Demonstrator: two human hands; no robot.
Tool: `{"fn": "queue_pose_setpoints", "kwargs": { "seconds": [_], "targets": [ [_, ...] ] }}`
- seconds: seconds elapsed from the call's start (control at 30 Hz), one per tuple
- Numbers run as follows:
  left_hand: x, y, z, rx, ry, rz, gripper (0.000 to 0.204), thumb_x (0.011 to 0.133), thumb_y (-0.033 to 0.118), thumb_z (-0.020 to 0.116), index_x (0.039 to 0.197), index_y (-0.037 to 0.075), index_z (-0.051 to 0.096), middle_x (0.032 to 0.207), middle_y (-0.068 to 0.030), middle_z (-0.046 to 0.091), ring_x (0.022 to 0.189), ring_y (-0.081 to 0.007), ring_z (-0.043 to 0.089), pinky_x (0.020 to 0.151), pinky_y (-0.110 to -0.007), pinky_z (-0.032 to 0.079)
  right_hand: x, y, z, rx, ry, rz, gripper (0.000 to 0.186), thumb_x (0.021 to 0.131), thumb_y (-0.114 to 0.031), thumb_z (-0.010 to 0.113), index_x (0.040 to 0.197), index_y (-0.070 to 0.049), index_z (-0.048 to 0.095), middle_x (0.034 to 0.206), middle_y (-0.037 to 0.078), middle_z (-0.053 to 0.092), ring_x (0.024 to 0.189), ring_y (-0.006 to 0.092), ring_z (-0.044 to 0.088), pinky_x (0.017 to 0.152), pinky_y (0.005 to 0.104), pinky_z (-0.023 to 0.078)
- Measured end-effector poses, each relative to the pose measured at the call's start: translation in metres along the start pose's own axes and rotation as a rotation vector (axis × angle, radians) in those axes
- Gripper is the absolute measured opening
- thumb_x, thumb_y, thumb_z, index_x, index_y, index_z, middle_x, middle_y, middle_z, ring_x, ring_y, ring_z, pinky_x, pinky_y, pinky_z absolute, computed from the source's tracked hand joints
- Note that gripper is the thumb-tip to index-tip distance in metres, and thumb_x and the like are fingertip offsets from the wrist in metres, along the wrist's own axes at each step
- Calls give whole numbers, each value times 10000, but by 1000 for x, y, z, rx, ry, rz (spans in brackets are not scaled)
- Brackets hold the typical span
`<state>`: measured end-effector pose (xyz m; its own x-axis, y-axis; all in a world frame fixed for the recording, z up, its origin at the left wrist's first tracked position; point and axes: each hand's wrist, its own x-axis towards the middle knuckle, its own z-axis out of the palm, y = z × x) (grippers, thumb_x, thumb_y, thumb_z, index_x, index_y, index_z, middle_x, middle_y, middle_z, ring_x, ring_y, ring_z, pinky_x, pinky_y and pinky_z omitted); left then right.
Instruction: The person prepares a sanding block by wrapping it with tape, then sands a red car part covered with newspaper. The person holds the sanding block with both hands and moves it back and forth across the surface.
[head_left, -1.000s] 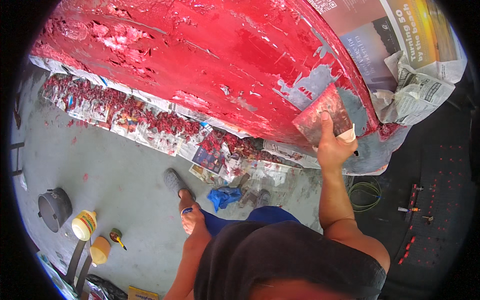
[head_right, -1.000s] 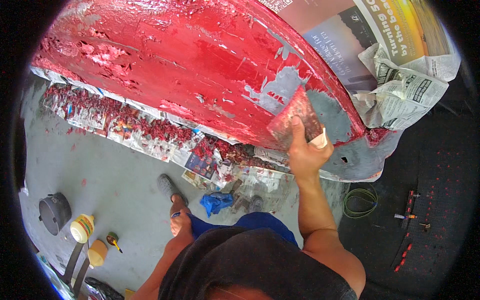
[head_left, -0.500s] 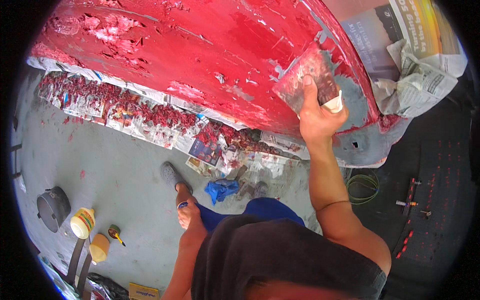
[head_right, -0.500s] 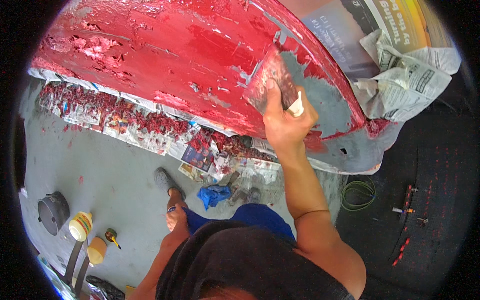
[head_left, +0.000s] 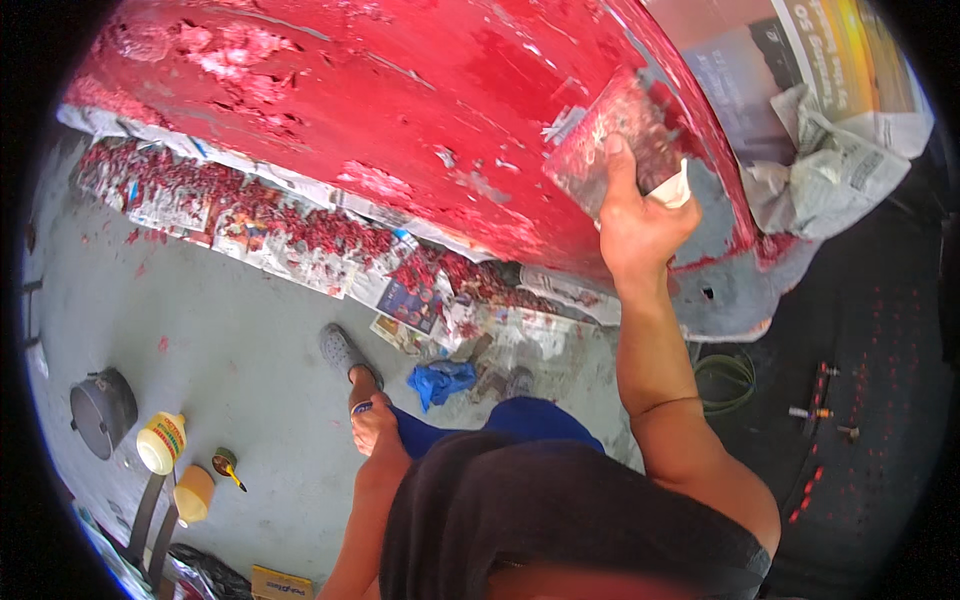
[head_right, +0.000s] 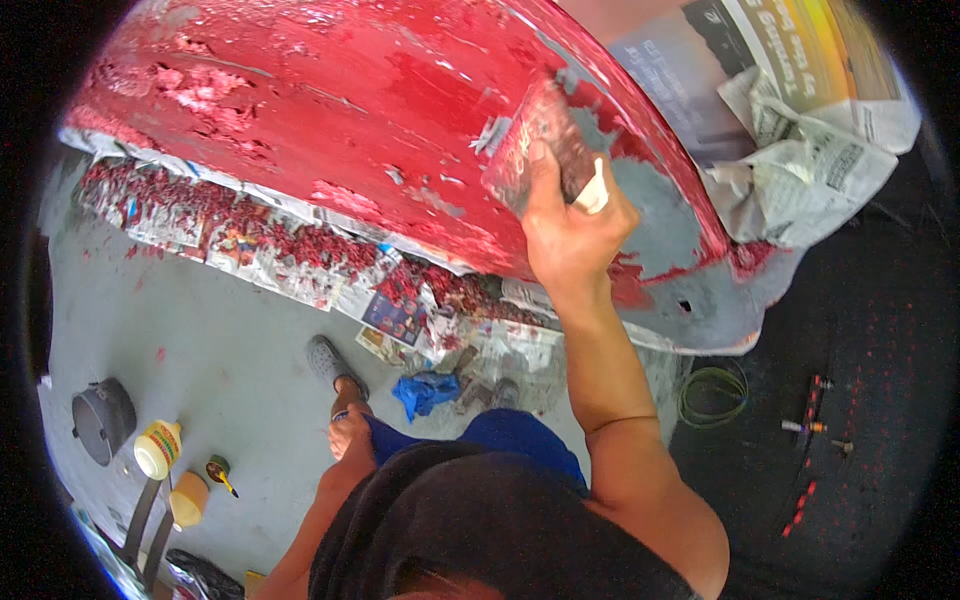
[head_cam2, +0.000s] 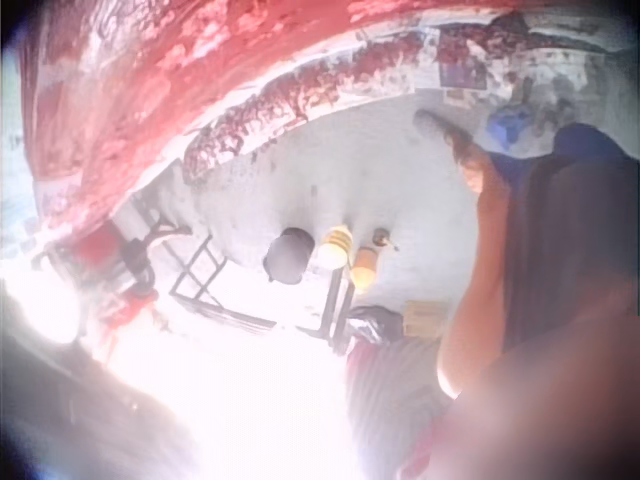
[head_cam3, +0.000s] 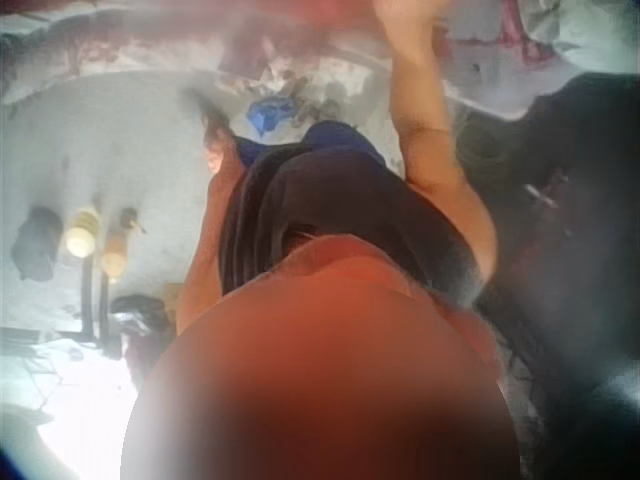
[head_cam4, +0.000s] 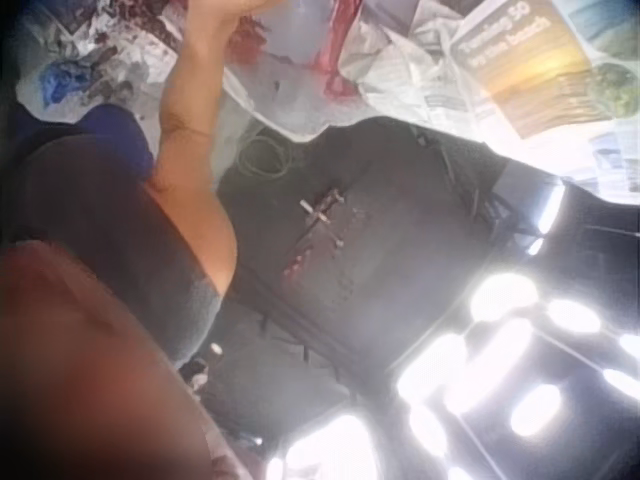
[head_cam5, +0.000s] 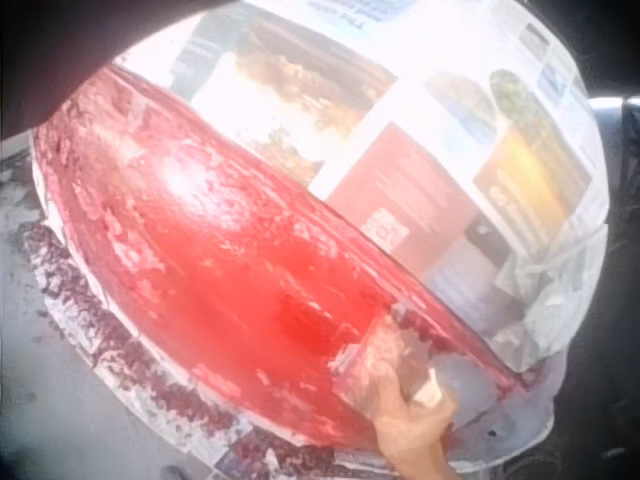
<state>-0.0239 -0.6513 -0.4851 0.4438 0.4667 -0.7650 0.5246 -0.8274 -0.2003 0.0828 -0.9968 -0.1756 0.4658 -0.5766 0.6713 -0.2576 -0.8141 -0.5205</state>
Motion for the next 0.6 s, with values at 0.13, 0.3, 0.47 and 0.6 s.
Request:
{"fn": "queue_pose_setpoints", "kwargs": {
  "seconds": [0.13, 0.3, 0.47, 0.6],
  "targets": [
    [5, 14, -2, -62, -42, -15, 727, 860, 639, 629, 1270, 50, 744, 1342, -186, 705, 1264, -374, 663, 1056, -481, 520, 1, 0, 2, -5, 29, -118, 150, 921, -43, 807, 1026, 44, 744, 938, 49, 766, 818, 106, 691, 735, 303, 544],
    [13, 5, -9, -72, -46, -23, 734, 870, 666, 636, 1276, 64, 741, 1362, -175, 697, 1275, -371, 655, 1079, -476, 501, -2, 4, 7, 52, -9, -7, 139, 908, 1, 777, 1021, 62, 722, 907, 68, 757, 822, 109, 684, 746, 303, 546],
    [9, -4, -4, -125, 28, 11, 766, 864, 678, 657, 1299, 51, 724, 1356, -182, 699, 1278, -379, 651, 1080, -486, 499, -2, 1, 11, -19, -37, -73, 114, 891, -29, 783, 885, 40, 694, 723, 101, 709, 677, 89, 624, 615, 312, 523],
    [9, -2, -6, -115, -33, -47, 794, 854, 686, 677, 1304, 34, 719, 1344, -192, 704, 1274, -377, 654, 1085, -487, 497, 5, -6, 15, 42, 55, -148, 133, 893, -69, 776, 888, 34, 692, 723, 146, 708, 627, 152, 665, 600, 366, 527]
  ]
}}
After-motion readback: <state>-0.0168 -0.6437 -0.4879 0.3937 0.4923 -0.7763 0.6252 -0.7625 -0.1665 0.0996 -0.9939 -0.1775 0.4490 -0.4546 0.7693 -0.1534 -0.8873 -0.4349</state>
